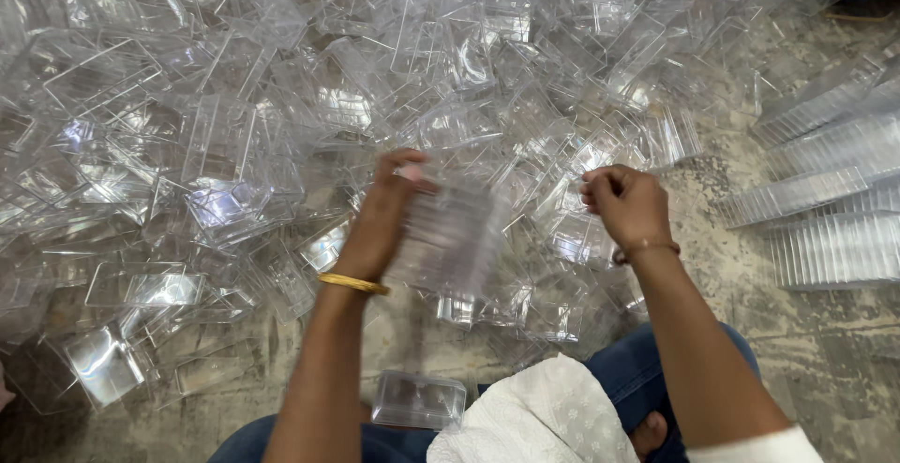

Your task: The person sits on the floor and repeatedly picks up small clear plastic containers from a large pile, aligns them, and stacks them into a neat pile. The person handles the containers by hand, occasionally adjusting the stack to keep it aligned.

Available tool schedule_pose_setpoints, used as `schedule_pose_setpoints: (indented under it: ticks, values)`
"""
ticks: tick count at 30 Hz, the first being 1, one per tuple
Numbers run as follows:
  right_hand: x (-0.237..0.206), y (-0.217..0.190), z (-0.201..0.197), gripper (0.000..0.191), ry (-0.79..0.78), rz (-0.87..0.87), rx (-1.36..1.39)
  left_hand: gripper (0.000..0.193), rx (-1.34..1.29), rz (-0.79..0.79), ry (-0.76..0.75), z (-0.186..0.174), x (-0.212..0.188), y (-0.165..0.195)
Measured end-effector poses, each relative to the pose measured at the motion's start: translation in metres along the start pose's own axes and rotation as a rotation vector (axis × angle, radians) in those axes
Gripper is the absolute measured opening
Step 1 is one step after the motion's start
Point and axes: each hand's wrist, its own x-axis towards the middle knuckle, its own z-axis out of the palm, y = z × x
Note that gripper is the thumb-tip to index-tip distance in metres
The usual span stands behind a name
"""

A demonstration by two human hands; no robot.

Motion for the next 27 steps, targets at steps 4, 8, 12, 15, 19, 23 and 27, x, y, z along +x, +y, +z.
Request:
schedule_pose_setpoints:
  ticks: [4, 8, 12, 15, 19, 23, 27]
  values:
    - [0.018, 0.003, 0.026, 0.044, 0.059, -0.121, -0.258, 0.049, -0.106, 0.068, 0.134, -0.015, 0.01, -0.005]
    - [0.021, 0.004, 0.059, 0.086, 0.212, -0.331, -0.063, 0.049, 0.072, 0.072, 0.12, -0.007, 0.011, -0.008]
    - [0.029, 0.016, 0.045, 0.069, 0.04, 0.026, 0.435, 0.049, 0.171, -0.007, 0.05, -0.004, 0.006, -0.002]
    - [0.025, 0.021, 0.011, 0.039, 0.25, -0.109, 0.11, 0.052, 0.226, 0.0, 0.015, -0.001, 0.004, 0.001]
    - [0.004, 0.009, -0.007, 0.035, 0.049, -0.492, 0.442, 0.064, 0.261, -0.034, -0.048, 0.011, 0.006, -0.001]
    - [-0.018, -0.014, -0.004, 0.032, -0.503, -0.513, 0.38, 0.075, 0.324, 0.053, -0.106, 0.019, 0.004, -0.006]
    - [-0.022, -0.019, -0.003, 0.033, -0.76, -0.493, 0.365, 0.064, 0.298, 0.113, -0.171, 0.025, 0.004, -0.008]
